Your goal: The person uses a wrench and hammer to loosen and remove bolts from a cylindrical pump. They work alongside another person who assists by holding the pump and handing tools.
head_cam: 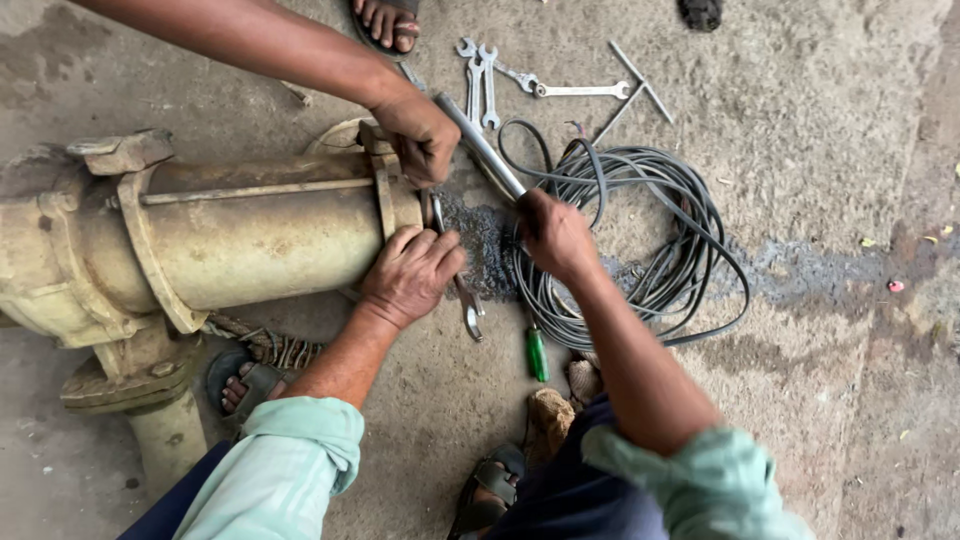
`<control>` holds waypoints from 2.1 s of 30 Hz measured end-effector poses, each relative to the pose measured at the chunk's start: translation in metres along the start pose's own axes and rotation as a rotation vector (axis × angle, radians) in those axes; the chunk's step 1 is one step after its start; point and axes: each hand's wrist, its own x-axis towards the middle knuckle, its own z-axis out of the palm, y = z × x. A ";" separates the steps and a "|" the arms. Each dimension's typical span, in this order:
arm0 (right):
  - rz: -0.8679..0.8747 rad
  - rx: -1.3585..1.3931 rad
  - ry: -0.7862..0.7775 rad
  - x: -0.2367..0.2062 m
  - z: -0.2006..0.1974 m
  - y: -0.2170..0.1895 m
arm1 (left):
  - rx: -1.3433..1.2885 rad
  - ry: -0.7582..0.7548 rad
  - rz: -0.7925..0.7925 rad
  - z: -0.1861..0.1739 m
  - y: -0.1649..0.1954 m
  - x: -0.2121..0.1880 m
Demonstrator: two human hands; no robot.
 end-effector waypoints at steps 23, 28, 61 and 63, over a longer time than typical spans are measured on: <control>-0.797 -0.495 0.282 -0.077 -0.017 0.092 | 0.049 0.014 0.002 0.008 -0.004 0.000; -0.550 0.051 0.416 -0.112 -0.013 0.061 | 0.063 0.030 0.015 0.009 -0.009 -0.002; -0.203 0.036 0.349 -0.127 0.071 0.068 | 0.303 -0.057 0.158 0.016 -0.009 -0.003; -0.175 -0.249 0.168 -0.125 0.093 0.073 | 0.318 -0.088 0.190 0.020 -0.009 -0.004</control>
